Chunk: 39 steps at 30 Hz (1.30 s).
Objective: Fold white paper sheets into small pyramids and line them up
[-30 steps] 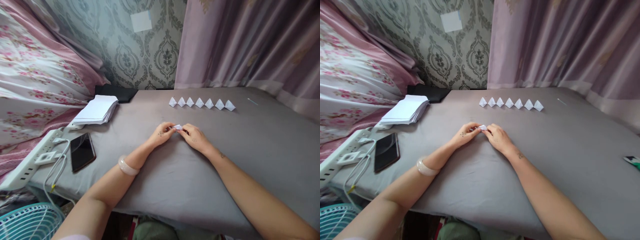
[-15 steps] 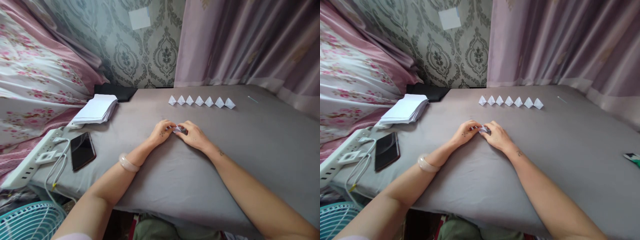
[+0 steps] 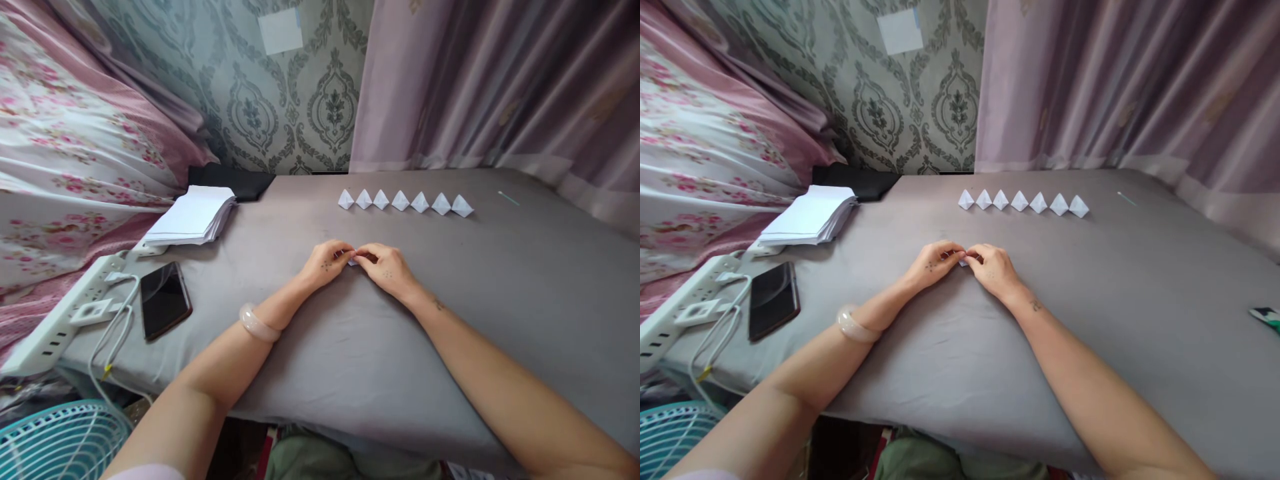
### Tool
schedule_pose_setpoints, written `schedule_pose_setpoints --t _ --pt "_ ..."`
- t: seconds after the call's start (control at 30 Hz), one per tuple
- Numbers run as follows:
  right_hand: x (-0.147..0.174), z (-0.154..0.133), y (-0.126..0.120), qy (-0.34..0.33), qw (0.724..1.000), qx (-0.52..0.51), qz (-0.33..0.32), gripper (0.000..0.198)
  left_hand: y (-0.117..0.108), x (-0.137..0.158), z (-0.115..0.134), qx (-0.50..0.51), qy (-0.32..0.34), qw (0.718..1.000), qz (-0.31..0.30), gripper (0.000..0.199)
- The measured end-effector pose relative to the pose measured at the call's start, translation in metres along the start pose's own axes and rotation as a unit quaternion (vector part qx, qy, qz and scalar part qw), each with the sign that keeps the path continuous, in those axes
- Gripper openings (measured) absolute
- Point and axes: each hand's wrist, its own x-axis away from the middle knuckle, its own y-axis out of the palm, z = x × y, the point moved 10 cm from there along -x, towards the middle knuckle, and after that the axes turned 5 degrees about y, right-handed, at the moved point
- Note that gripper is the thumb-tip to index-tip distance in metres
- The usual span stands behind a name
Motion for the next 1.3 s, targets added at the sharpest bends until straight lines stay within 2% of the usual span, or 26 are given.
schedule_pose_setpoints --t 0.3,0.73,1.03,1.2,1.3 --pt "-0.002 0.003 -0.002 0.031 0.999 -0.025 -0.014 0.015 0.004 -0.004 -0.019 0.05 -0.05 0.997 -0.004 0.026" --pt "-0.001 0.02 -0.006 0.114 0.991 -0.067 -0.021 0.011 -0.008 -0.001 -0.027 0.079 -0.096 0.992 0.032 0.022" --pt "-0.004 0.031 -0.004 0.128 0.985 -0.111 -0.021 0.014 -0.013 -0.001 -0.021 0.113 -0.064 0.991 0.032 0.031" --pt "-0.002 0.028 -0.005 0.143 0.986 -0.082 -0.041 0.026 -0.013 -0.002 -0.022 0.045 -0.029 0.998 0.025 0.034" --pt "-0.003 0.019 -0.008 0.103 0.993 -0.052 -0.031 0.029 -0.014 -0.001 -0.02 0.009 -0.019 1.0 0.015 0.037"
